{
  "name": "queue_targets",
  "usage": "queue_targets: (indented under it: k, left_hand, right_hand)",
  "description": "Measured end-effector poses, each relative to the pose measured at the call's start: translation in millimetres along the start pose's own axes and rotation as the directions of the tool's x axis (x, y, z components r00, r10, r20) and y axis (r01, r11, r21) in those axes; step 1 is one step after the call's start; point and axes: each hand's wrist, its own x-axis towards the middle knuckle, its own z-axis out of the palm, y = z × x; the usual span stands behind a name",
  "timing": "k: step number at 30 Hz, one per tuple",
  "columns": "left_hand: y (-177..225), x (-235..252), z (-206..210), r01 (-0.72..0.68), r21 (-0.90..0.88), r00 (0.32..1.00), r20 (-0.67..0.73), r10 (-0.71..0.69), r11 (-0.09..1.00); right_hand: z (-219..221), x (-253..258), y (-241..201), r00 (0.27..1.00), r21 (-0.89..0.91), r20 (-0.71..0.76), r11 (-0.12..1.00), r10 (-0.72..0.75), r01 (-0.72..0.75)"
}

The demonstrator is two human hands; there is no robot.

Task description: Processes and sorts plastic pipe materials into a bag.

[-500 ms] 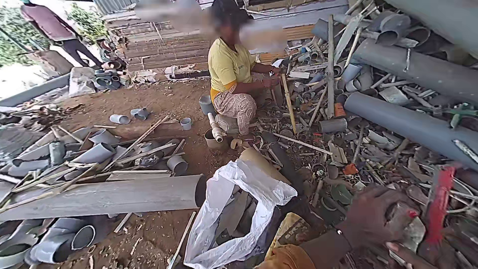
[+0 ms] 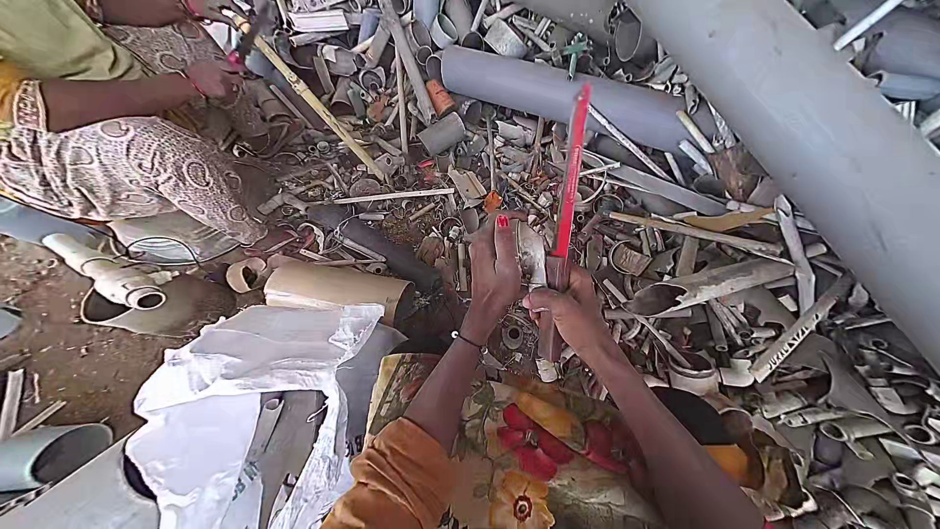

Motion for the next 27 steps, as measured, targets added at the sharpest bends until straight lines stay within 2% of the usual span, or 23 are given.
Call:
queue_targets:
  k: [3, 6, 13, 16, 17, 19, 22, 23, 24, 25, 26, 27]
  left_hand:
    - [-1, -4, 12, 0.221, -0.041, 0.975, 0.027, -0.22, 0.974]
    - [1, -4, 15, 0.319, -0.005, 0.945, 0.07, -0.318, 0.948]
    - [11, -9, 14, 0.405, 0.075, 0.907, 0.095, -0.411, 0.911]
    - [13, -7, 12, 0.429, -0.026, 0.897, 0.129, -0.423, 0.903]
    - [13, -4, 8, 0.474, -0.133, 0.874, 0.191, -0.447, 0.87]
    - [15, 1, -1, 0.604, -0.351, 0.795, 0.318, -0.516, 0.715]
    - [22, 1, -10, 0.689, -0.514, 0.724, 0.457, -0.516, 0.511]
    - [23, 1, -10, 0.694, -0.546, 0.714, 0.441, -0.543, 0.469]
    - [21, 1, -8, 0.682, -0.582, 0.71, 0.382, -0.591, 0.443]
    - [18, 3, -7, 0.654, -0.618, 0.71, 0.302, -0.637, 0.436]
    - [13, 5, -7, 0.619, -0.648, 0.708, 0.218, -0.671, 0.443]
    - [10, 8, -9, 0.583, -0.672, 0.707, 0.142, -0.693, 0.457]
  right_hand:
    - [-4, 1, 6, 0.996, -0.127, -0.02, 0.988, -0.092, 0.088]
    - [-5, 1, 2, 0.998, -0.103, -0.052, 0.995, -0.018, 0.013]
    - [-5, -5, 2, 0.997, -0.12, -0.069, 0.992, 0.018, -0.027]
    - [-8, -5, 0, 0.996, -0.057, -0.059, 0.995, 0.073, -0.076]
    - [-9, -6, -3, 0.992, -0.006, -0.052, 0.994, 0.111, -0.111]
    - [-14, -6, -7, 0.985, 0.111, -0.007, 0.98, 0.17, -0.168]
    - [-23, -4, -7, 0.983, 0.214, 0.072, 0.959, 0.171, -0.183]
    - [-23, -2, -7, 0.988, 0.145, 0.06, 0.978, 0.142, -0.15]
    - [-23, 0, -5, 0.997, -0.014, 0.032, 0.997, 0.076, -0.076]
    - [-24, 3, -2, 0.999, -0.259, 0.009, 0.965, -0.037, 0.039]
    - [-26, 6, 3, 0.98, -0.487, -0.009, 0.856, -0.201, 0.171]
    - [-26, 7, 8, 0.936, -0.635, -0.001, 0.723, -0.353, 0.272]
